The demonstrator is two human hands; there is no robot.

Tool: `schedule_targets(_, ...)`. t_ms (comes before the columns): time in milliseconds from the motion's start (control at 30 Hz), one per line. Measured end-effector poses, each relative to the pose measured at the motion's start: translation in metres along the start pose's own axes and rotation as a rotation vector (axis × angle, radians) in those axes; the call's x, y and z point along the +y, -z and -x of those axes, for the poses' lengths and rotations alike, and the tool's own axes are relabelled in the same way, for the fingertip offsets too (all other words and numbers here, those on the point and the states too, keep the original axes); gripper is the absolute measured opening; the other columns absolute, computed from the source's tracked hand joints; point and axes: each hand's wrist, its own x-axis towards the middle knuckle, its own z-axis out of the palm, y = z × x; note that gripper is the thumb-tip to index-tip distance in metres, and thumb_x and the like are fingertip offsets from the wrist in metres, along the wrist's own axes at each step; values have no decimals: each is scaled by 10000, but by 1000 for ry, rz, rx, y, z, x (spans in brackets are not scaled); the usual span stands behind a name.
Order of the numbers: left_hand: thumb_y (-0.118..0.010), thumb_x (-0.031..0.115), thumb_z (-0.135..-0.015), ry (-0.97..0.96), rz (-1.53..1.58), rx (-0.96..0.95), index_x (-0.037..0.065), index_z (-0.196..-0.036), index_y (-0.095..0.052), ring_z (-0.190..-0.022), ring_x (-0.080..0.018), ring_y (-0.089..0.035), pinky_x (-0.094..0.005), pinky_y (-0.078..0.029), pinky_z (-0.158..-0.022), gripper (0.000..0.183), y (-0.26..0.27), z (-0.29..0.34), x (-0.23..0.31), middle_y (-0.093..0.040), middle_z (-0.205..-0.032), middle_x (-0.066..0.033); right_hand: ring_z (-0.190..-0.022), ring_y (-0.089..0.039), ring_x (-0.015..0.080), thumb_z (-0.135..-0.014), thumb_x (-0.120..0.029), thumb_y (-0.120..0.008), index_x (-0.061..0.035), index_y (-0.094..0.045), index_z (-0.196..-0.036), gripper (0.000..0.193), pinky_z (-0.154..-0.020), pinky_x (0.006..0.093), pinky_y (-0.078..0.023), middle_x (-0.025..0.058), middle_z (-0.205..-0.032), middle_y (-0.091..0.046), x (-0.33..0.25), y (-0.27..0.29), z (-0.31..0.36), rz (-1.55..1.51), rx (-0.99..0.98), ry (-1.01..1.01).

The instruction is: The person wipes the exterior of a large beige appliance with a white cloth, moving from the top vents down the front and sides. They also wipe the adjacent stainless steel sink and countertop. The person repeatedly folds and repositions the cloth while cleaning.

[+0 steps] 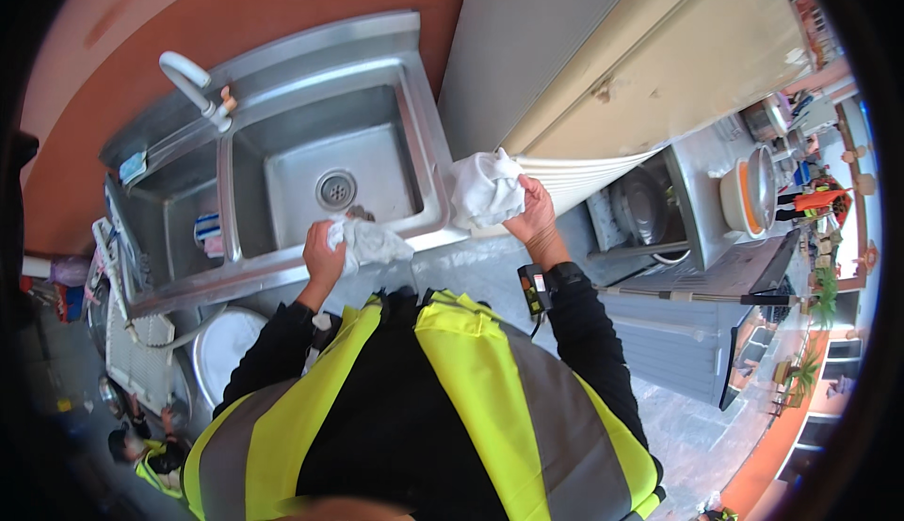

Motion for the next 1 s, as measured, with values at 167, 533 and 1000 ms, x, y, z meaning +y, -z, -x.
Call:
schedule_targets(167,-665,58,-598,-21,26,0,69,-975,-541,-942,-322,-540,-398,-452,-802,397,2,-1,1,-560,-960,-117,-1181,-489,333,-924,-293,-467,-12,-490,-1258,437,-1054,491,-315,134,-1256,-549,-12,-56,-18,-26,-102,145)
schedule_targets(533,-611,-16,-662,84,438,105,28,-967,-550,-862,-272,-575,-334,-463,-771,314,0,1,-14,-578,-911,-114,-1108,-562,285,-926,-228,-466,9,-519,-1220,381,-1010,421,-393,135,-1166,-607,-10,-107,-29,163,-171,46)
schedule_targets(1000,-562,61,-774,664,1687,-168,21,-1079,-582,-869,-225,-647,-325,-534,-784,308,30,-33,-22,-648,-946,-98,-1056,-595,297,-922,-298,-482,31,-503,-1218,443,-953,420,-457,162,-1138,-615,37,-97,-44,297,-106,-238)
